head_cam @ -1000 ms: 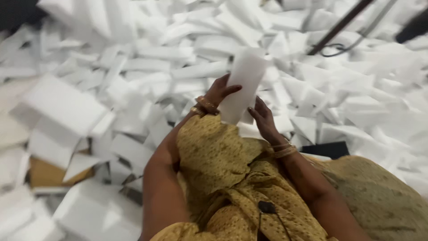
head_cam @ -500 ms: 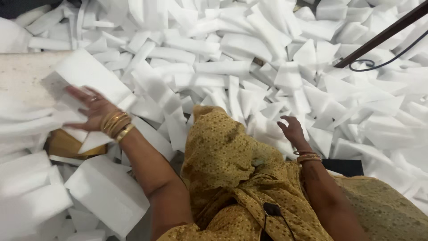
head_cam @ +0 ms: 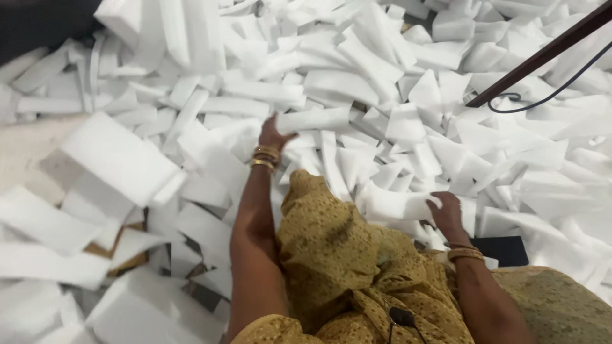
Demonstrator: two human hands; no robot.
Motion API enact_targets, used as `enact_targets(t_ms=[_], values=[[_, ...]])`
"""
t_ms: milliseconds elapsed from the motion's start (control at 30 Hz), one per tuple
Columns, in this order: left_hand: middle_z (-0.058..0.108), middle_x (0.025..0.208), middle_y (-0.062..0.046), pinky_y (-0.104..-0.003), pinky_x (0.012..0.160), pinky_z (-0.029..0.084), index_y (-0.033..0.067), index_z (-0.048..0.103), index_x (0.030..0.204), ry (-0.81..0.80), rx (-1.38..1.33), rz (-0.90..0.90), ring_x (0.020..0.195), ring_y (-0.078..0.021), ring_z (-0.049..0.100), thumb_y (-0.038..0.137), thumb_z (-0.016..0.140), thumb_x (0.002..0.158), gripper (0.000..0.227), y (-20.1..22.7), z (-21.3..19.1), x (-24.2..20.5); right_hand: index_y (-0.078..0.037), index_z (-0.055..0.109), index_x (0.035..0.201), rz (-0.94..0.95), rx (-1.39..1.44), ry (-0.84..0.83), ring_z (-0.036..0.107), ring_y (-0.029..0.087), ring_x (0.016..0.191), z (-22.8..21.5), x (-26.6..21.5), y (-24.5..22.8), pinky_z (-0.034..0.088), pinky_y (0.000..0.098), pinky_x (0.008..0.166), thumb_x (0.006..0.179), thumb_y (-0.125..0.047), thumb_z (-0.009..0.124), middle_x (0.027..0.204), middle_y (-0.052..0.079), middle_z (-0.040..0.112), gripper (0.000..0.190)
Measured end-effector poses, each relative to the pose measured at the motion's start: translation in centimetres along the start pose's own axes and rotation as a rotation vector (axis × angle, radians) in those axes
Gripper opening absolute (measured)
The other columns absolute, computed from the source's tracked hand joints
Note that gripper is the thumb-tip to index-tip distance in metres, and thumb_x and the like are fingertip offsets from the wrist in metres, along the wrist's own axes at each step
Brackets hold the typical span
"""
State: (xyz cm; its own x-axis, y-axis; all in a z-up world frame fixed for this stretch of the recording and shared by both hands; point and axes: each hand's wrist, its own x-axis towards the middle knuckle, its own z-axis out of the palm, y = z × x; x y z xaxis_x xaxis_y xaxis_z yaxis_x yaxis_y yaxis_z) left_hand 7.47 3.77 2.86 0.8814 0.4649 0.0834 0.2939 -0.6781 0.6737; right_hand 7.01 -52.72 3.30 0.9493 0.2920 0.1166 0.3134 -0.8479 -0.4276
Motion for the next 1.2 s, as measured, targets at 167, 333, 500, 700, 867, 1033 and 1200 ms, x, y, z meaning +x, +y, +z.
enact_targets(t_ms=[167, 333, 500, 700, 867, 1033, 1200], values=[[0.032, 0.165, -0.009, -0.072, 0.121, 0.012, 0.0271, 0.024, 0.163, -0.587, 0.563, -0.153, 0.152, -0.0297, 0.029, 0.074, 0.078, 0.073, 0.115, 3.2, 2.5, -0.7, -0.006, 0.069, 0.131, 0.067, -0.107, 0.259, 0.054, 0.037, 0.132, -3.9, -0.3, 3.7, 0.036, 0.0507, 0.120, 0.090, -0.023, 0.081, 0.136, 0.019, 0.064, 0.046], [0.029, 0.165, -0.013, -0.074, 0.118, 0.020, 0.0417, 0.029, 0.159, -0.642, 0.487, -0.189, 0.148, -0.0375, 0.034, 0.054, 0.078, 0.081, 0.093, 4.3, 5.4, -5.1, -0.018, 0.044, 0.152, 0.906, 0.002, 0.246, 0.032, 0.048, 0.146, -11.5, -0.6, 8.9, 0.032, 0.0623, 0.118, 0.090, -0.046, 0.074, 0.155, 0.028, 0.034, 0.074], [0.043, 0.154, -0.018, -0.066, 0.109, 0.038, 0.0349, 0.036, 0.160, -0.613, 0.413, -0.074, 0.139, -0.0428, 0.042, 0.019, 0.067, 0.088, 0.080, 1.9, 7.7, -10.0, -0.028, 0.022, 0.163, 1.271, 0.099, 0.246, 0.015, 0.055, 0.149, -15.1, -2.5, 10.4, 0.026, 0.0693, 0.116, 0.080, -0.058, 0.078, 0.162, 0.033, 0.009, 0.104], [0.064, 0.134, -0.021, -0.052, 0.105, 0.050, 0.0265, 0.042, 0.158, -0.636, 0.166, 0.142, 0.121, -0.0382, 0.063, 0.017, 0.061, 0.095, 0.066, 2.9, 3.8, -10.0, -0.024, 0.034, 0.161, 1.225, 0.054, 0.129, 0.009, 0.055, 0.154, -14.3, -2.3, 8.2, 0.023, 0.0783, 0.115, 0.079, -0.053, 0.086, 0.167, 0.028, 0.008, 0.102], [0.063, 0.135, -0.016, -0.048, 0.103, 0.052, 0.0175, 0.042, 0.151, -0.630, 0.162, -0.001, 0.114, -0.0315, 0.066, 0.031, 0.076, 0.086, 0.075, 12.8, -4.4, -8.3, -0.011, 0.045, 0.155, 1.188, 0.261, 0.290, 0.026, 0.050, 0.141, -12.2, -2.4, 9.9, 0.038, 0.0646, 0.105, 0.086, -0.043, 0.082, 0.162, 0.028, 0.028, 0.084], [0.062, 0.133, -0.023, -0.049, 0.105, 0.051, 0.0227, 0.033, 0.160, -0.590, 0.446, 0.241, 0.115, -0.0362, 0.066, 0.041, 0.067, 0.094, 0.076, 24.2, -10.9, -6.7, 0.001, 0.057, 0.137, 0.982, 1.794, 0.304, 0.064, 0.030, 0.105, -9.7, -1.2, 12.8, 0.058, 0.0358, 0.078, 0.089, -0.047, 0.069, 0.120, 0.017, 0.068, 0.069], [0.061, 0.134, -0.026, -0.050, 0.103, 0.049, 0.0206, 0.038, 0.158, -0.604, 0.152, 0.561, 0.123, -0.0409, 0.059, 0.026, 0.065, 0.093, 0.071, 31.1, -8.3, -6.6, 0.000, 0.074, 0.107, 0.534, 0.747, 0.769, 0.061, 0.017, 0.085, -7.2, 0.4, 12.0, 0.053, 0.0307, 0.076, 0.091, -0.012, 0.079, 0.097, 0.006, 0.071, 0.021]])
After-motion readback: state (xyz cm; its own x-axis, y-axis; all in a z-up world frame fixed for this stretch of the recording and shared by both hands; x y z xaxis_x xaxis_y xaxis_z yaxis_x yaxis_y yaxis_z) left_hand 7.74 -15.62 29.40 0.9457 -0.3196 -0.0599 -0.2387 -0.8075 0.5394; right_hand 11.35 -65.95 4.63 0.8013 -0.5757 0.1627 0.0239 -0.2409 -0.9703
